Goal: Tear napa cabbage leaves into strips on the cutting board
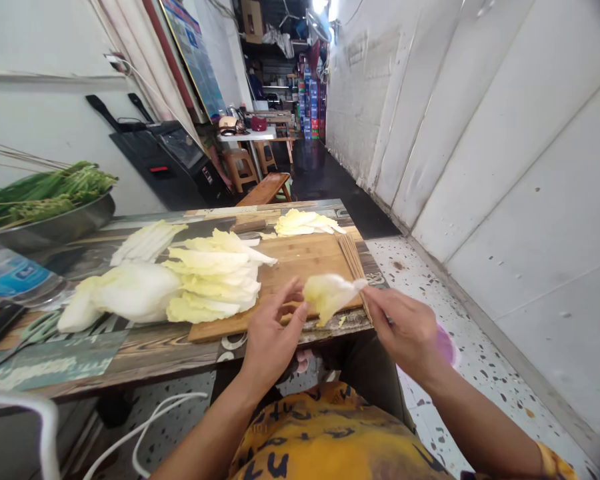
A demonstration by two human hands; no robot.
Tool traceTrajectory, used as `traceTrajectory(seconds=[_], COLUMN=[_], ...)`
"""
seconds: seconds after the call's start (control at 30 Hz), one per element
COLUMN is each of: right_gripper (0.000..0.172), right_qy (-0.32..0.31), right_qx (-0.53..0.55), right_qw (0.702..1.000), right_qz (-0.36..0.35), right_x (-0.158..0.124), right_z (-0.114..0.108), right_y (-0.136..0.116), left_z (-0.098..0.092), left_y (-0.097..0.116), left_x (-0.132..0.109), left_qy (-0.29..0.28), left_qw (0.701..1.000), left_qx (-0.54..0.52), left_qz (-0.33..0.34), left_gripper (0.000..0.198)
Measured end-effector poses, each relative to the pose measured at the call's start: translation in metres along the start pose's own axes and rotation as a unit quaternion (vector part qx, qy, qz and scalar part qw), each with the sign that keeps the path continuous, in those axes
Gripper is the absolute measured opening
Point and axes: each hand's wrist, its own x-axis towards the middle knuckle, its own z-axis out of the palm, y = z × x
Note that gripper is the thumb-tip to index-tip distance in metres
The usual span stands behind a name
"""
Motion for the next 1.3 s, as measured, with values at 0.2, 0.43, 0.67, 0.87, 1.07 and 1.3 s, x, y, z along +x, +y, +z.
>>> traceTrajectory(seconds=[0.2, 0.43, 0.67, 0.87, 1.07, 1.3], right_gripper=[0.030, 0.026, 0.028, 0.030, 0.037, 0.042], right_qy=[0.041, -0.189, -0.221, -0.246, -0.283, -0.303], right_qx=[-0.132, -0.163, -0.154, -0.160, -0.057, -0.042], right_qw=[0.990, 0.968, 0.963, 0.955, 0.955, 0.951], right_qz=[0.004, -0.028, -0.013, 0.037, 0.063, 0.051], right_x=[0.054, 0.012, -0.008, -0.028, -0.042, -0.036], right_z=[0.037, 0.108, 0.102, 0.072, 0.057, 0.065], right_y=[0.029, 0.005, -0.009, -0.003, 0.008, 0.005], left_z=[0.001, -0.016, -0.014, -0.002, 0.001, 0.000], left_y=[-0.023, -0.058, -0.068, -0.061, -0.066, -0.059], left_x=[0.015, 0.014, 0.012, 0.018, 0.019, 0.024], left_qy=[0.042, 0.095, -0.041, -0.108, -0.108, -0.112], left_qw=[0.995, 0.923, 0.855, 0.810, 0.804, 0.799], left_qx=[0.064, 0.302, 0.428, 0.497, 0.510, 0.524], left_qz=[0.061, 0.219, 0.292, 0.290, 0.285, 0.273], left_gripper=[0.057, 0.037, 0.042, 0.055, 0.054, 0.058])
